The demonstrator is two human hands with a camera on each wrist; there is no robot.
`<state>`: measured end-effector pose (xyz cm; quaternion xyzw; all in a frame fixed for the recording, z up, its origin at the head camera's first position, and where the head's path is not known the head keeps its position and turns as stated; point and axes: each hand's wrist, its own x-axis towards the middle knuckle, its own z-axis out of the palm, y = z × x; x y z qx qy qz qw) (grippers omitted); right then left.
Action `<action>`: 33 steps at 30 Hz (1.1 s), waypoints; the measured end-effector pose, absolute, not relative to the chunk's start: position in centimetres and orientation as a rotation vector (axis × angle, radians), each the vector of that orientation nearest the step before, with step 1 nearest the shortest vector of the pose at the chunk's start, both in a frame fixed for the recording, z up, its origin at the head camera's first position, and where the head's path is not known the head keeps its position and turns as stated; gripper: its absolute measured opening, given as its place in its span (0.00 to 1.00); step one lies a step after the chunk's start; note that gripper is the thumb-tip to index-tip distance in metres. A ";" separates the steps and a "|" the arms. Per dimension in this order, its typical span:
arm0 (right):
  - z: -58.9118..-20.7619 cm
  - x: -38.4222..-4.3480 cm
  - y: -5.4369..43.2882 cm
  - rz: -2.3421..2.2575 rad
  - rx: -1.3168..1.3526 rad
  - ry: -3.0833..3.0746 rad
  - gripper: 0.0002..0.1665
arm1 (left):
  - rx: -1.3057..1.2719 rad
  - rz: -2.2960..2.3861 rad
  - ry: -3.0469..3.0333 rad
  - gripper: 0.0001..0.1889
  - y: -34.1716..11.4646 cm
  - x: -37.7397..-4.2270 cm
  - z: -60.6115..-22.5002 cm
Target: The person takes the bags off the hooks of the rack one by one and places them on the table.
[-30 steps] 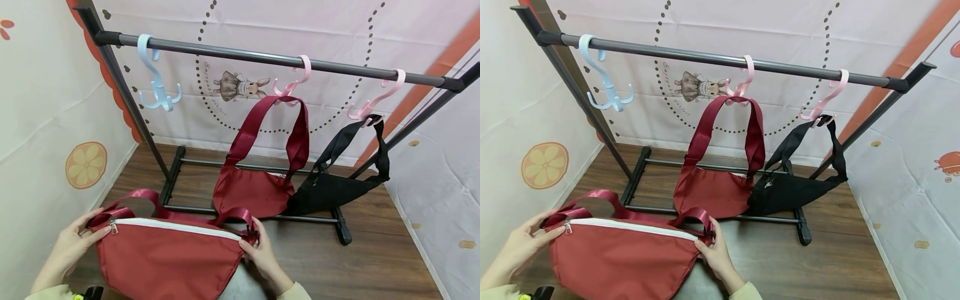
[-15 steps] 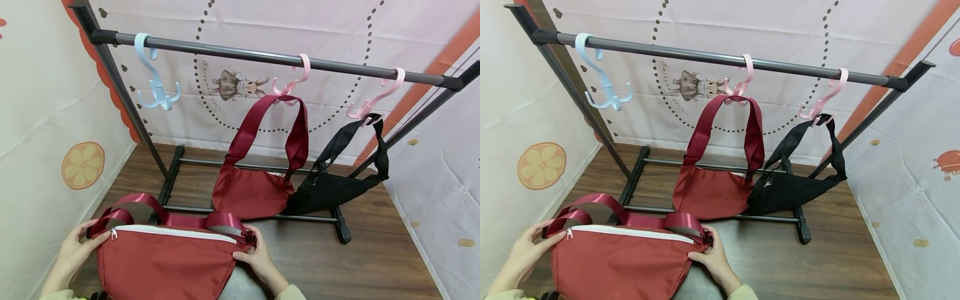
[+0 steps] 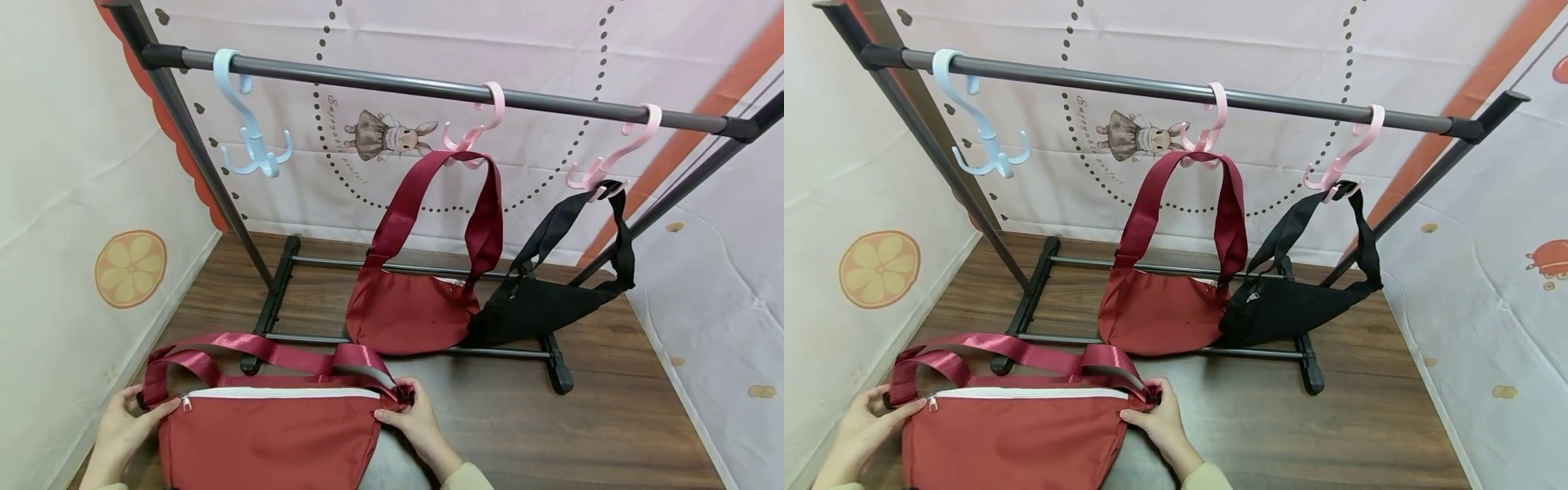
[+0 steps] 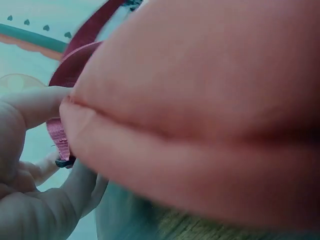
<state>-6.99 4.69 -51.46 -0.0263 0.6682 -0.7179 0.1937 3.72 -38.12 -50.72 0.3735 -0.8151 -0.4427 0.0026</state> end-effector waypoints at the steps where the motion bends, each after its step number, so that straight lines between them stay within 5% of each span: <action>1: -51.5 -7.1 4.6 -1.993 -0.086 1.914 0.35 | 1.183 -1.378 -2.565 0.46 -37.9 3.7 -50.4; 11: -52.1 -7.2 4.2 -1.758 -0.303 2.347 0.26 | 1.207 -1.368 -2.480 0.47 -38.1 2.6 -50.6; 25: -52.8 -7.2 2.4 -1.589 -0.459 2.603 0.25 | 0.865 -1.158 -2.641 0.41 -40.1 1.4 -51.5; 33: -52.9 -7.4 1.5 -1.517 -0.586 2.673 0.25 | 0.937 -1.204 -2.670 0.42 -40.9 -0.3 -50.9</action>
